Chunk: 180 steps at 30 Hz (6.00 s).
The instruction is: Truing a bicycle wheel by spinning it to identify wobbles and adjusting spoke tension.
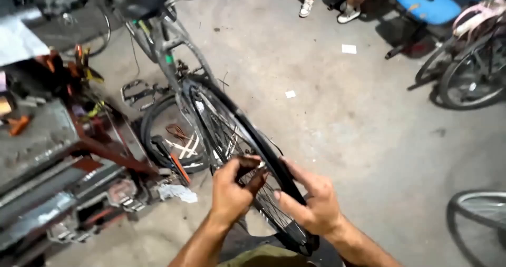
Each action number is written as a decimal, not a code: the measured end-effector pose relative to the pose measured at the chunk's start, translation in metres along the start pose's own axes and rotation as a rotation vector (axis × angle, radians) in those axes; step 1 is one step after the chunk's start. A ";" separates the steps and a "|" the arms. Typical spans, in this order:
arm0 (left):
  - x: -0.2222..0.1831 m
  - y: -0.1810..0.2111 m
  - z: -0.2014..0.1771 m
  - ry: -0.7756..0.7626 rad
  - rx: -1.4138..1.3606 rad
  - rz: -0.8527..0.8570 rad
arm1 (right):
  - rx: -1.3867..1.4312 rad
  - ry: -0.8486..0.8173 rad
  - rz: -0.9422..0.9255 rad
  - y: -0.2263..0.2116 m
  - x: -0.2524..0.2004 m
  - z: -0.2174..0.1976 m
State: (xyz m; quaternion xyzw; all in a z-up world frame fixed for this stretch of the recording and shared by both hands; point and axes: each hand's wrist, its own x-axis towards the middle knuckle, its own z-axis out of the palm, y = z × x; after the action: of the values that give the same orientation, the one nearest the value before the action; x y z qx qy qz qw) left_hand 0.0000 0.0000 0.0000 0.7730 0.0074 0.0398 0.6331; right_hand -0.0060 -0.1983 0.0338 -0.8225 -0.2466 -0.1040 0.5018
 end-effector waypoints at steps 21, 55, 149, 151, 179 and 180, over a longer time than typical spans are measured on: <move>0.002 0.002 0.014 0.167 0.129 0.388 | 0.221 0.027 0.141 -0.002 0.003 -0.006; 0.027 -0.033 0.003 0.257 0.386 0.674 | 0.278 0.024 0.148 0.015 0.020 0.010; -0.028 -0.009 0.006 0.377 0.068 0.580 | 0.316 -0.268 0.171 -0.040 0.007 0.019; -0.033 0.000 0.004 0.392 0.073 0.617 | 0.454 -0.333 0.122 -0.034 0.012 0.020; 0.006 0.000 -0.036 0.087 0.145 0.544 | 0.158 -0.100 0.262 -0.027 0.008 0.024; 0.000 0.005 -0.042 0.034 0.017 0.501 | 0.305 -0.091 0.227 -0.014 0.003 0.024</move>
State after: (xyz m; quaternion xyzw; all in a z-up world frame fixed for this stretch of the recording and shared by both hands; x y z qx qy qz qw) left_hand -0.0033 0.0404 0.0128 0.7553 -0.1735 0.2085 0.5966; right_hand -0.0127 -0.1706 0.0345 -0.7633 -0.1875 0.0290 0.6175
